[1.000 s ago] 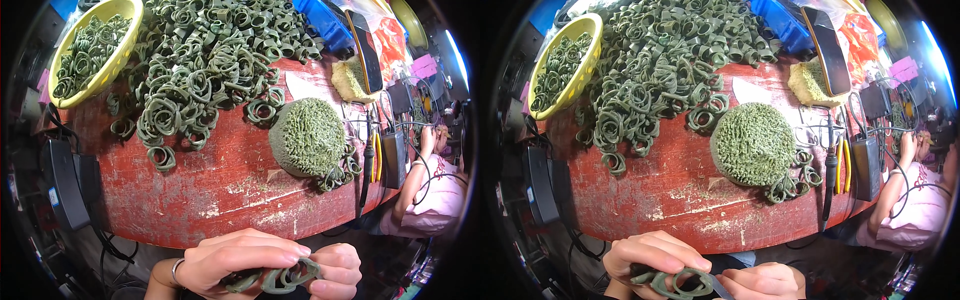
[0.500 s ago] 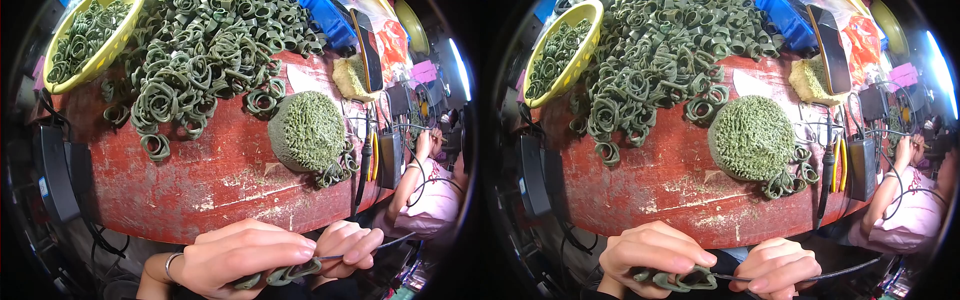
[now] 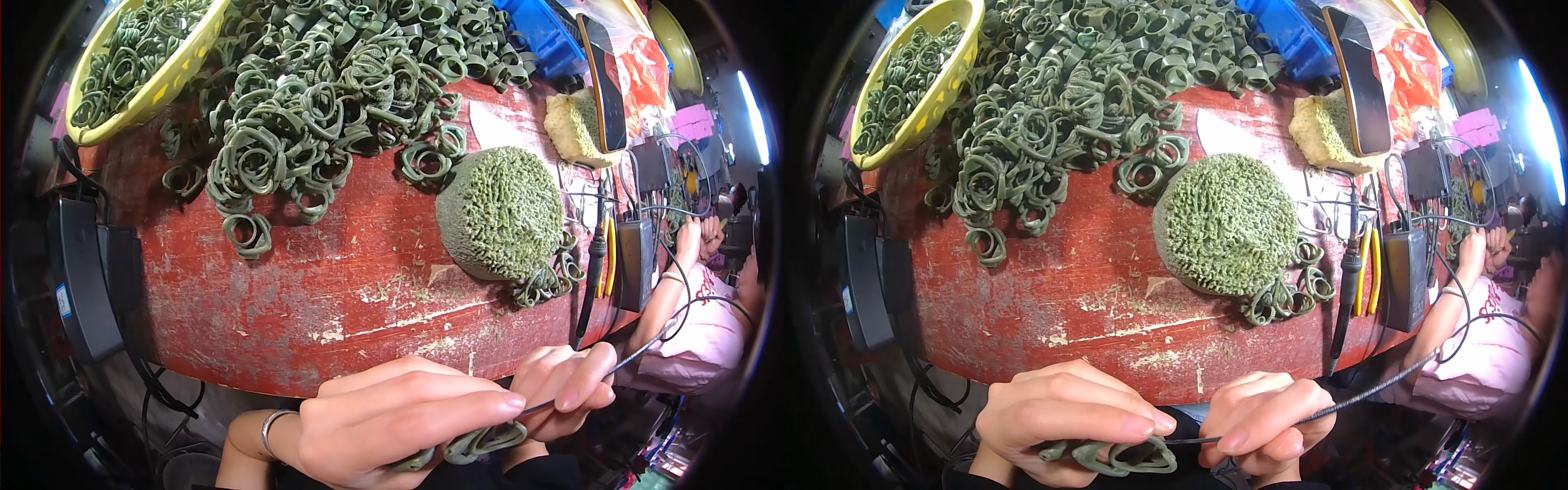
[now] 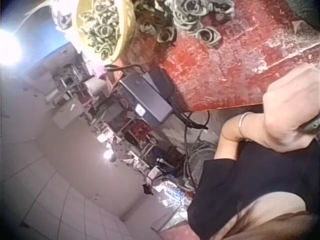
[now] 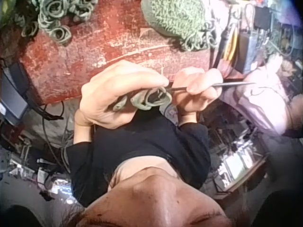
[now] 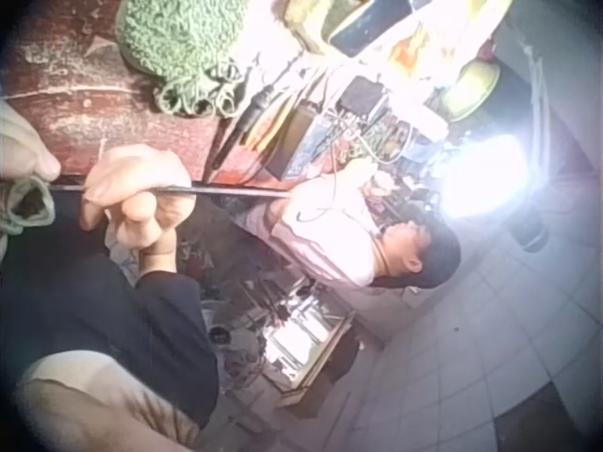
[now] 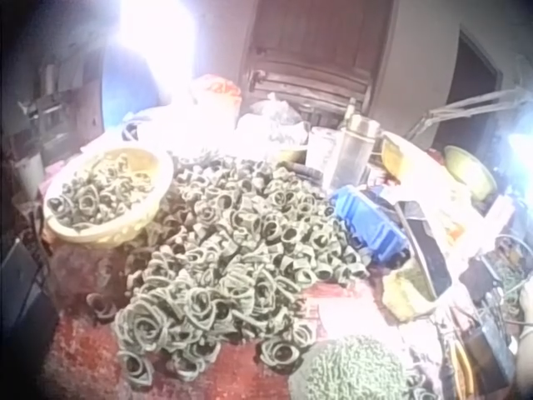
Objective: Using tweezers and a heat tool to assemble green wax-like decorative loops onto a base.
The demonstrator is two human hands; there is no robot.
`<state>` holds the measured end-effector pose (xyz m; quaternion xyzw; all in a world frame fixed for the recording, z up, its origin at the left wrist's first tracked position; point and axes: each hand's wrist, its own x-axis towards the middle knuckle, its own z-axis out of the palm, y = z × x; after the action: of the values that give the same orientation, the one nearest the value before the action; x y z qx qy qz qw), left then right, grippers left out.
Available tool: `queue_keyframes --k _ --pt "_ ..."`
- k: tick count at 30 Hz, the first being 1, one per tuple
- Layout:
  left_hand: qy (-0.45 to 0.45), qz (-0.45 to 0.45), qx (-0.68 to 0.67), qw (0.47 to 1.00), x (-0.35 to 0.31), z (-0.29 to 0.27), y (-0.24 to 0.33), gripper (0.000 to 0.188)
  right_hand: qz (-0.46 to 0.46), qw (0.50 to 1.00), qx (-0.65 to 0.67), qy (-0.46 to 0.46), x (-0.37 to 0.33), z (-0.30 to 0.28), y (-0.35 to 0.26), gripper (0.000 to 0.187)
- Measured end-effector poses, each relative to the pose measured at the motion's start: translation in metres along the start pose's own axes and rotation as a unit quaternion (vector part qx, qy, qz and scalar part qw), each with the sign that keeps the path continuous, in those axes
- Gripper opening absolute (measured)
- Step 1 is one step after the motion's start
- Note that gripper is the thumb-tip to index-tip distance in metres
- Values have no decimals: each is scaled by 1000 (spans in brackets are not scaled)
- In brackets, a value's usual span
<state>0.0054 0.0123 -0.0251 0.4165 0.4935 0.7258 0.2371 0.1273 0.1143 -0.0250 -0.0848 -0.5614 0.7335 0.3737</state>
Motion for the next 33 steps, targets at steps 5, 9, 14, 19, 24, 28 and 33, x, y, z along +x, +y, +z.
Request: queue_keyframes --k 5,9,14,19,24,28,33 --pt "-7 9 17 1000 1 1 -2 30 20 1000 16 -10 2 -5 -4 31" --pt "-26 -38 15 999 12 -2 12 33 18 998 -12 -56 5 -11 -7 29" --pt "-2 -39 8 999 9 -1 10 34 -81 990 -103 -56 4 -5 0 25" --pt "-59 -57 61 995 21 -4 23 34 17 997 13 -71 7 -14 -9 24" --pt "-63 -52 68 994 22 -2 23 36 60 996 57 -44 3 -12 -12 25" --pt "-84 -66 65 992 25 -6 24 38 4 998 -55 -15 4 -3 -4 26" --pt "-93 -58 94 990 18 -11 20 38 -52 988 -145 24 5 8 0 32"
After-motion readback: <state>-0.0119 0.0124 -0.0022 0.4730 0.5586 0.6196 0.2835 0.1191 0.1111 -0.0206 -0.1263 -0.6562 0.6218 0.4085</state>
